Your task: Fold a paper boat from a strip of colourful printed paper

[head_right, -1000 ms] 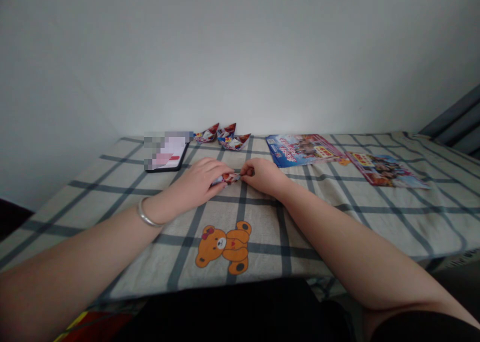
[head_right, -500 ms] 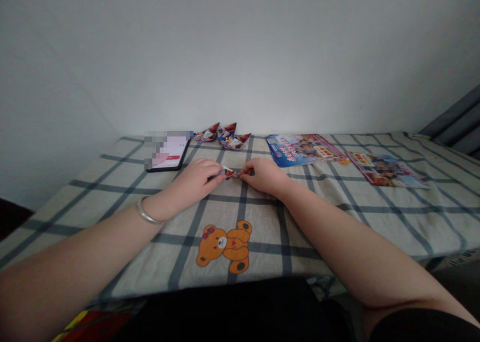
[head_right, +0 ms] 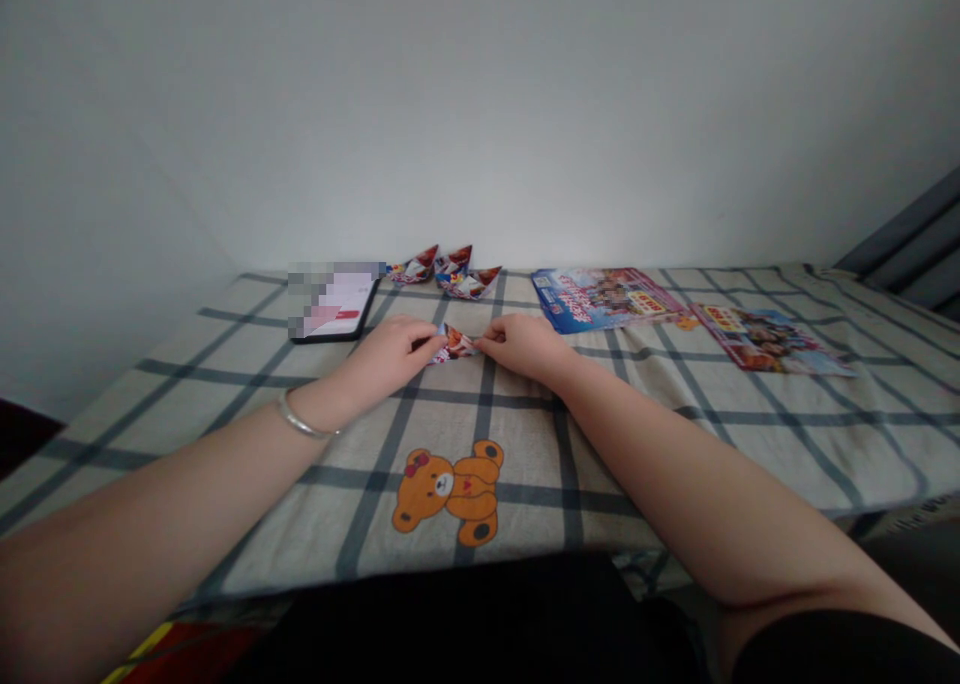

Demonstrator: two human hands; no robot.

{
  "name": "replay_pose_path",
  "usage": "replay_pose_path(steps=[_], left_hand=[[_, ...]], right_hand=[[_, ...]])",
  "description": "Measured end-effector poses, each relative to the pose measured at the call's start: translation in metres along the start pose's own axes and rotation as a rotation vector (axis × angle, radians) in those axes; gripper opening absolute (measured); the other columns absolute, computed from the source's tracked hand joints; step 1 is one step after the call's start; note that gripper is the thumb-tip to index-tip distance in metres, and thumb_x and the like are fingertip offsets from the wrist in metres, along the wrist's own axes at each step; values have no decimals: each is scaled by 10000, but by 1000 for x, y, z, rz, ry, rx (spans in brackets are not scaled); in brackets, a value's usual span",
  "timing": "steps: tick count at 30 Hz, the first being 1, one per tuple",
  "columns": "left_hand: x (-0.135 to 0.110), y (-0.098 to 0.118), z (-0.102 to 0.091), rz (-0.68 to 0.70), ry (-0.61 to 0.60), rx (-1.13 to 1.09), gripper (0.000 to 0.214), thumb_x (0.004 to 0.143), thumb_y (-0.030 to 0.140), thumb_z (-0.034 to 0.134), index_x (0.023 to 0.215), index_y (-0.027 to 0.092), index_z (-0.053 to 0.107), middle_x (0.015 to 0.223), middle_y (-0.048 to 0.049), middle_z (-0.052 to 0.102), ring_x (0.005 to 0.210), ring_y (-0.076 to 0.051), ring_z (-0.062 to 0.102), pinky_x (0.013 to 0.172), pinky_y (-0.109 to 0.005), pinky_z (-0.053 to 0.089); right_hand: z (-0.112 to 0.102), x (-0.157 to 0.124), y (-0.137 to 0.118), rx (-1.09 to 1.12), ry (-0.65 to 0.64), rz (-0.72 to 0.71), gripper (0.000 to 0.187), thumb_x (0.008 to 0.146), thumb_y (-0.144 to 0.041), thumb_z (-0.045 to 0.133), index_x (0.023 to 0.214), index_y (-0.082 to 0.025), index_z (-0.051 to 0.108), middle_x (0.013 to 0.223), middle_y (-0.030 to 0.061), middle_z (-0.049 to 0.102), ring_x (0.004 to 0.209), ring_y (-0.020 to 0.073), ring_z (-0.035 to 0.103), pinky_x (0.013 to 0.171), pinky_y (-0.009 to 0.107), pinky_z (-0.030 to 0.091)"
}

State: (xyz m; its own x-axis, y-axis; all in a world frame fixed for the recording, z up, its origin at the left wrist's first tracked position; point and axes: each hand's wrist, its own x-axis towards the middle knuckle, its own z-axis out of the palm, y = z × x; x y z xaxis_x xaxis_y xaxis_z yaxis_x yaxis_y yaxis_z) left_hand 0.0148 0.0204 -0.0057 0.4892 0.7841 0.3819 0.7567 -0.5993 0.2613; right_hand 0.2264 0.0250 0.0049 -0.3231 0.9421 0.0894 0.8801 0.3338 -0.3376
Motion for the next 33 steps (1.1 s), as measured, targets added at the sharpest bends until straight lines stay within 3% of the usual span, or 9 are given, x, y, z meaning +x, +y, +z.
replay_pose_path(steps=[3,7,12,16,21,25,27,30,33], left_hand=[[1,0,2,-71,1,-93,166,913,249,532,958,161,665,773,-35,647,758,-188,585,688,-313,448],[1,-2,5,-55,32,-130,399,903,207,539,1299,163,538,826,-34,660,815,-195,602,738,-318,470],[-1,-4,8,38,22,59,257,924,249,539,1125,182,684,976,-78,681,938,-232,572,884,-386,455],[-3,-4,8,67,77,184,242,904,275,586,1087,199,725,967,-86,634,953,-248,533,875,-382,450],[-4,-1,5,136,28,286,240,931,235,536,1092,206,712,1052,-59,654,965,-243,532,840,-365,427],[-5,3,-3,175,8,428,216,934,259,538,1085,243,692,966,-42,668,926,-255,568,807,-396,398],[-8,5,-8,215,-30,467,219,934,211,521,1093,227,670,933,-42,670,903,-243,592,818,-398,391],[-15,9,-16,306,-99,487,258,953,183,475,1155,242,623,972,-46,689,901,-225,617,826,-388,386],[-21,15,-21,336,-135,512,307,950,136,449,1209,229,585,1038,-62,696,961,-224,631,897,-405,372]], right_hand=[[0,1,-3,-9,-6,38,279,870,-432,580,730,-209,672,760,25,695,656,144,559,559,265,321],[2,2,-6,-31,32,55,243,856,-422,604,770,-204,670,782,28,697,675,146,563,574,258,330],[4,1,-5,-63,39,28,251,851,-433,604,770,-202,661,771,24,693,670,147,562,586,260,330],[4,-1,-6,-95,64,-1,251,850,-435,600,766,-202,640,748,16,686,656,146,560,588,263,323],[4,-4,-9,-121,95,-42,229,868,-407,583,790,-199,636,729,3,681,651,143,562,601,266,310],[8,-3,-6,-118,112,-58,208,876,-382,582,818,-193,646,735,5,678,649,145,556,606,270,306],[10,-2,-3,-89,142,-112,161,870,-334,599,839,-186,656,775,14,684,688,150,565,627,269,327],[11,-2,0,-80,206,-332,101,868,-216,602,884,-177,693,890,44,701,840,175,578,744,280,374],[7,-8,-3,-159,204,-549,228,878,-106,539,960,-195,733,938,45,716,879,184,555,821,302,372]])
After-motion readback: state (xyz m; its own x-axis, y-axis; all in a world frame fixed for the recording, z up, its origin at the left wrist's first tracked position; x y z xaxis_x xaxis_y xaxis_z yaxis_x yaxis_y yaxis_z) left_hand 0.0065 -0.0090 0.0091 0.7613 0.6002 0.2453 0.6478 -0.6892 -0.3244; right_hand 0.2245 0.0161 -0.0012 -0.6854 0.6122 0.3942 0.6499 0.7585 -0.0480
